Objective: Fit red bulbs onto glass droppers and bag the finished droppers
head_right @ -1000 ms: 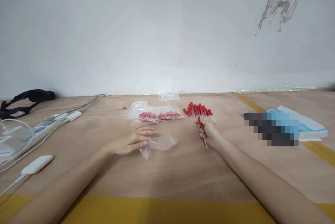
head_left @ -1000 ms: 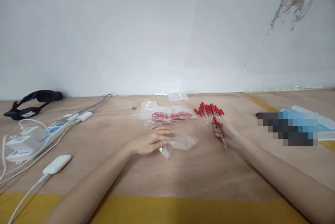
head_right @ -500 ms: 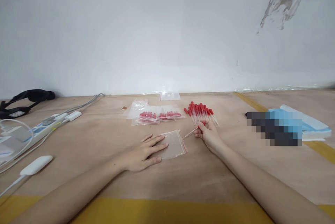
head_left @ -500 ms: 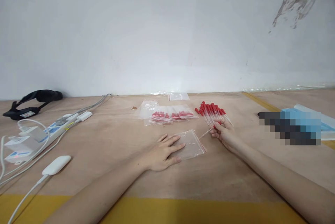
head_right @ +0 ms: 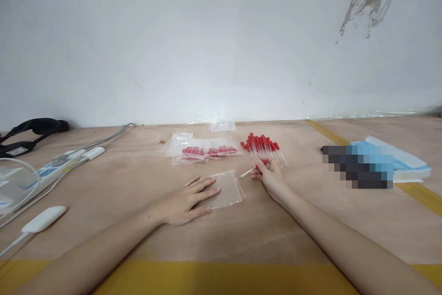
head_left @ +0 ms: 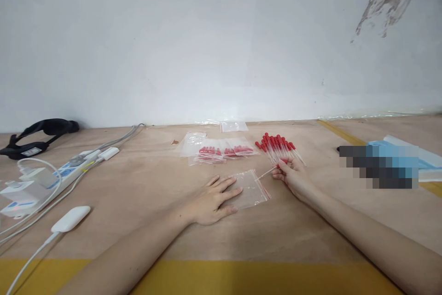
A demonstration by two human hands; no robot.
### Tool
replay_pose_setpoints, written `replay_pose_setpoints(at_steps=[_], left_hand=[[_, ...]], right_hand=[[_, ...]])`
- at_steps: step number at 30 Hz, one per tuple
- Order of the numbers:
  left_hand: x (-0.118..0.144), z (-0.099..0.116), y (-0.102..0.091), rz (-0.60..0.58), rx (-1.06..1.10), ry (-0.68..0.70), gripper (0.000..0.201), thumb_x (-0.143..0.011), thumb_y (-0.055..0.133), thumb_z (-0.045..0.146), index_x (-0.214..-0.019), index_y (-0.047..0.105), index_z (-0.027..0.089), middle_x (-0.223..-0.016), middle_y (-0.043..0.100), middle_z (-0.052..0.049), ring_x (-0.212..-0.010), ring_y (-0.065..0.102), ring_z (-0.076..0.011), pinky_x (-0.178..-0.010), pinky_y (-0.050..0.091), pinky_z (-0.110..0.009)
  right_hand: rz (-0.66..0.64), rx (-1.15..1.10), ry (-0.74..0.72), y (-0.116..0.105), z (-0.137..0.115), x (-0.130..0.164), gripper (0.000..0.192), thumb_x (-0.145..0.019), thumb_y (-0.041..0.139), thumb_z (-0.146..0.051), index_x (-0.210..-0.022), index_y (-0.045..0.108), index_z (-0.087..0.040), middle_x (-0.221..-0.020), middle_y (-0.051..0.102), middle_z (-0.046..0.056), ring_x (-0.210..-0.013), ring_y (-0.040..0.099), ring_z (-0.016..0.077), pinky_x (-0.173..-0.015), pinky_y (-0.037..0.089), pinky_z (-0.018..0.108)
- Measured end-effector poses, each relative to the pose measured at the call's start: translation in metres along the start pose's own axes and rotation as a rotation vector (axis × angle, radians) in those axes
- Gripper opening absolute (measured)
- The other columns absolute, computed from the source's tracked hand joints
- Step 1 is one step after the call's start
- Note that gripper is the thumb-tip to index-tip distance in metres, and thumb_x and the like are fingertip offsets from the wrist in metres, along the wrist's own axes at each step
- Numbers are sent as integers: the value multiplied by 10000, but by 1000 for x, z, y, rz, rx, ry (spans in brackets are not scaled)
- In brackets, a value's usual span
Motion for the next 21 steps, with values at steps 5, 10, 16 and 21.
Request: replay_pose_setpoints(at_steps=[5, 10, 16, 21], left_hand=[[-1, 0, -4, 24, 72, -10, 590, -853, 372, 483, -1363, 136, 304, -1431, 174, -33, -1300, 184, -229, -1060, 103, -458], [-3, 0, -7, 10, 96, 8, 609, -854, 376, 472, -1369, 108, 288, -1429, 179, -37, -1302, 178, -217, -1065, 89, -456], [-4, 1, -7, 23, 105, 44, 590, -853, 389, 455, -1363, 135, 301, -1416, 228, -26, -1295, 203, -221, -1062, 92, -464], [-2, -5, -9, 77, 166, 33, 567, -843, 426, 435, -1348, 224, 275, -1396, 281, -44, -1275, 256, -220, -1051, 187, -426]], right_hand=[[-236, 40, 87, 14, 6, 12, 302, -608, 717, -295, -752, 474, -191, -678, 608, -1, -605, 592, 110, -585, 506, 242], [-493, 216, 6, 20, 1, 20, 308, -562, 743, -271, -700, 487, -169, -756, 604, -12, -479, 481, 39, -442, 390, 179], [-672, 295, 95, 30, 0, 29, 339, -592, 714, -324, -710, 426, -190, -757, 612, -11, -464, 499, 55, -417, 384, 184], [-621, 370, 91, 29, 0, 22, 348, -517, 751, -287, -656, 456, -167, -661, 625, -7, -588, 558, 89, -549, 430, 210]])
Point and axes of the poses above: each hand's wrist, its own x-axis away from the middle knuckle, its own y-axis out of the palm, z = x × y, the point moved 4 cm from there along -x, towards the middle knuckle
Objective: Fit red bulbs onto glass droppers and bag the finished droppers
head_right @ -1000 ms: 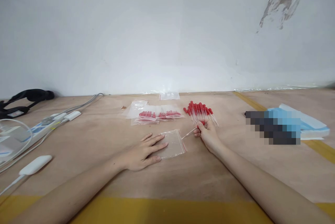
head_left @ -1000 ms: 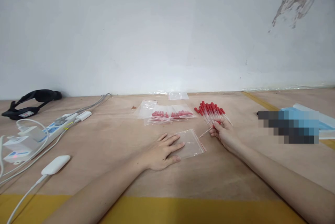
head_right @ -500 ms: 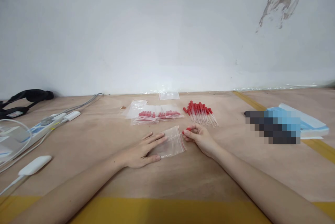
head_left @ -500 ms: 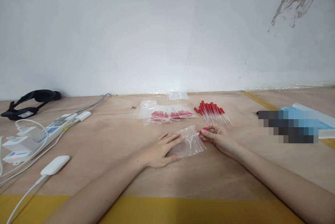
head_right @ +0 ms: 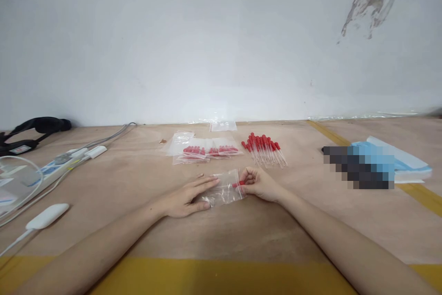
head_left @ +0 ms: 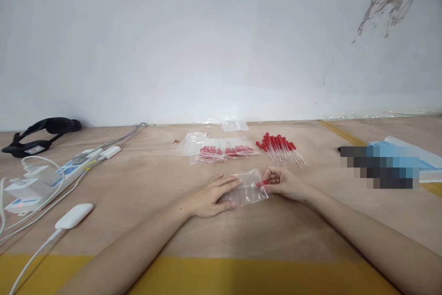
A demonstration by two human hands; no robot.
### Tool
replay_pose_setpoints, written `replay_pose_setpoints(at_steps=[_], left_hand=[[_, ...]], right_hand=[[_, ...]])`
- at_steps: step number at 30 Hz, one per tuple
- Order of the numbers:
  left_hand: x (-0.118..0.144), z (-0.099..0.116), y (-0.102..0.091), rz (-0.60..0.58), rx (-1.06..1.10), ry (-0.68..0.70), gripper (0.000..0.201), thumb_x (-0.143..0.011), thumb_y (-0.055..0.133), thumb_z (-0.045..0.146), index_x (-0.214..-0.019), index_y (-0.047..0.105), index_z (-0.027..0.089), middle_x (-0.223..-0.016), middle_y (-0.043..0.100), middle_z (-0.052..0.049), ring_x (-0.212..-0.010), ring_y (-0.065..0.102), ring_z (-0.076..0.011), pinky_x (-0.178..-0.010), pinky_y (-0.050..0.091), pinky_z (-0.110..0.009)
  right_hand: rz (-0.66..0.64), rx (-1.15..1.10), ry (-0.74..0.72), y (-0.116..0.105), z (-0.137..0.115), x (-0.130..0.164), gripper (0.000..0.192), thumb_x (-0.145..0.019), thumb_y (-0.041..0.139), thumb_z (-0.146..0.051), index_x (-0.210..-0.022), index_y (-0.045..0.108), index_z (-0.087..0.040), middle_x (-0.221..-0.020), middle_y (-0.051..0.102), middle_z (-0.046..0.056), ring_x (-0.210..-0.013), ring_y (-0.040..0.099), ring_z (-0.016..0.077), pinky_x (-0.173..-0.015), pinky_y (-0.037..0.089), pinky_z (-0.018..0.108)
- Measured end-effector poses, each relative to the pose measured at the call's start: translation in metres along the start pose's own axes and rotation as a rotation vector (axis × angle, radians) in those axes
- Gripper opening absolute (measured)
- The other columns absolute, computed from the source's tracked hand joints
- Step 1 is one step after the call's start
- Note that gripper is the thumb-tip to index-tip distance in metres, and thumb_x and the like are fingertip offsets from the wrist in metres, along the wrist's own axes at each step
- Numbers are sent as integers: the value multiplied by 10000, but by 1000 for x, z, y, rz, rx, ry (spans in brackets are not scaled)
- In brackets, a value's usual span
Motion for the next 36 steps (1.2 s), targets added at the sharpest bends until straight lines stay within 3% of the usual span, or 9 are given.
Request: replay_pose_setpoints(at_steps=[4, 9, 12, 17, 21, 25, 29, 36], left_hand=[[2, -8, -2, 79, 60, -11, 475, -836, 458, 391, -1280, 385, 237, -1322, 404, -64, -1209, 372, -207, -1006, 303, -370], [2, -11, -1, 86, 47, -8, 417, -847, 447, 358, -1239, 448, 217, -1276, 460, -66, -1177, 413, -187, -1009, 306, -352], [2, -10, -1, 86, 41, -7, 409, -850, 440, 361, -1232, 459, 215, -1278, 460, -65, -1177, 413, -188, -1001, 318, -347], [0, -8, -1, 68, 27, 44, 394, -863, 421, 349, -1229, 464, 211, -1282, 457, -74, -1183, 409, -197, -1029, 259, -370], [0, -8, 0, 48, 0, 76, 393, -873, 410, 332, -1251, 433, 224, -1297, 440, -73, -1196, 391, -195, -1041, 217, -395], [2, -6, -1, 43, -55, 62, 420, -878, 403, 316, -1292, 365, 249, -1310, 421, -54, -1208, 365, -186, -1044, 210, -395], [4, -3, -1, 24, -108, 68, 347, -893, 369, 295, -1232, 442, 304, -1332, 382, -18, -1208, 355, -188, -1038, 225, -384], [4, -3, -1, 50, -73, 69, 320, -883, 386, 278, -1189, 481, 273, -1295, 420, -37, -1187, 379, -192, -1023, 253, -389]], right_hand=[[112, 130, -28, -12, 4, -4, 280, -523, 736, -322, -655, 552, -156, -530, 557, -40, -486, 491, 81, -484, 392, 208], [35, 540, -261, -17, -10, 1, 128, -668, 630, -320, -681, 669, -199, -654, 593, 6, -595, 513, 113, -551, 387, 226], [4, 703, -259, -31, -18, 0, 136, -715, 565, -289, -761, 676, -224, -698, 620, 5, -613, 529, 127, -560, 382, 234], [454, 877, -180, -73, -35, -22, 117, -683, 565, -288, -640, 605, -187, -597, 594, 11, -539, 500, 133, -512, 350, 238], [640, 1051, -102, -85, -43, -57, 118, -683, 560, -264, -745, 568, -163, -718, 613, 52, -672, 550, 164, -603, 372, 247], [746, 1075, 77, -89, -37, -87, 266, -695, 550, -263, -910, 529, -107, -850, 614, 128, -799, 564, 216, -622, 379, 264], [741, 1017, 172, -89, -27, -100, 286, -653, 584, -206, -900, 522, -77, -822, 614, 158, -736, 579, 220, -537, 375, 251], [710, 874, 160, -87, -33, -99, 266, -679, 567, -172, -926, 510, -93, -845, 610, 156, -741, 578, 212, -561, 401, 256]])
Point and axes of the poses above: each hand's wrist, its own x-axis away from the middle knuckle, its own y-axis out of the palm, z = x × y, the point moved 4 cm from there along -x, towards the middle knuckle
